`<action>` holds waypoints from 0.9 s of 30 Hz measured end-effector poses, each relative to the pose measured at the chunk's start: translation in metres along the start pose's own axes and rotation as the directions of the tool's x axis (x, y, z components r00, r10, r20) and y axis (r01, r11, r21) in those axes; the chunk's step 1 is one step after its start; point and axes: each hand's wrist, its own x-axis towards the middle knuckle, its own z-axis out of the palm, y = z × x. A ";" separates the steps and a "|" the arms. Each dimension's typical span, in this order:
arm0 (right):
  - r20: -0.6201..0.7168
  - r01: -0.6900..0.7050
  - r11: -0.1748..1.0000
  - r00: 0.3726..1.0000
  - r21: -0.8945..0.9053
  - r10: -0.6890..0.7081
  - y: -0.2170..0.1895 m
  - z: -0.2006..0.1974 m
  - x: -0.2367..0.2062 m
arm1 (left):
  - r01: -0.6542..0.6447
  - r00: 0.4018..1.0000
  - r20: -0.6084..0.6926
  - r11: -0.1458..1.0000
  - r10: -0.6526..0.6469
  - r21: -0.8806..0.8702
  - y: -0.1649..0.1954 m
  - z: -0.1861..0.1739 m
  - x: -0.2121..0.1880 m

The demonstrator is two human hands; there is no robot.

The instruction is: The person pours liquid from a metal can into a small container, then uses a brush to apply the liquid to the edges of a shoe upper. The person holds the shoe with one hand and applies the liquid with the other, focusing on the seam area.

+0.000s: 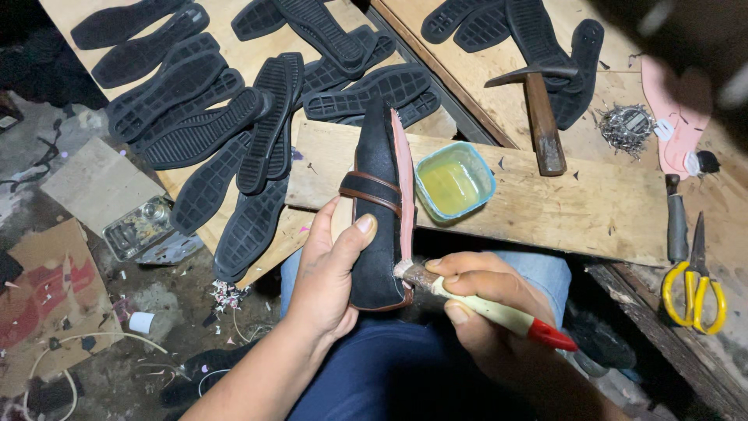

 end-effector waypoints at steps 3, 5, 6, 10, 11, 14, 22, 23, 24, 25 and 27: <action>0.026 -0.007 1.000 1.000 0.013 0.006 -0.001 -0.001 0.000 | 0.015 1.000 -0.020 1.000 -0.015 0.004 0.000 0.000 0.000; 0.026 0.011 1.000 1.000 -0.021 -0.010 -0.001 -0.002 0.001 | 0.027 0.999 -0.031 1.000 -0.027 0.003 0.000 0.000 0.000; 0.026 0.020 0.999 0.999 -0.038 -0.019 -0.001 -0.002 0.001 | 0.032 0.999 -0.034 0.999 -0.032 -0.001 0.000 0.001 0.000; 0.031 0.023 0.999 0.999 -0.034 -0.022 0.001 -0.002 0.001 | 0.073 0.997 -0.039 0.997 -0.074 -0.033 0.002 0.002 0.001; 0.028 0.020 0.999 0.999 -0.041 -0.019 0.001 -0.002 0.000 | 0.085 0.995 -0.051 0.996 -0.087 -0.031 0.002 0.002 0.001; 0.030 0.016 0.999 0.999 -0.035 -0.015 0.003 -0.001 -0.002 | 0.106 0.993 -0.056 0.994 -0.108 -0.039 0.001 0.001 0.001; 0.040 -0.044 0.997 0.998 0.058 0.041 0.007 -0.003 -0.009 | 0.127 0.992 0.023 0.988 -0.126 -0.084 -0.001 -0.005 0.002; 0.042 -0.053 0.997 0.998 0.058 0.050 0.007 -0.003 -0.009 | 0.132 0.991 0.024 0.988 -0.130 -0.080 -0.001 -0.006 0.003; 0.043 -0.062 0.996 0.997 0.058 0.059 0.007 -0.002 -0.009 | 0.137 0.990 0.026 0.988 -0.135 -0.077 -0.001 -0.006 0.003; 0.029 -0.066 0.995 0.998 0.077 0.064 0.007 -0.001 -0.010 | 0.141 0.990 0.029 0.987 -0.139 -0.074 -0.001 -0.007 0.003; 0.000 -0.074 0.991 0.997 0.116 0.075 0.007 0.001 -0.010 | 0.139 0.990 0.014 0.987 -0.139 -0.075 -0.002 -0.006 0.003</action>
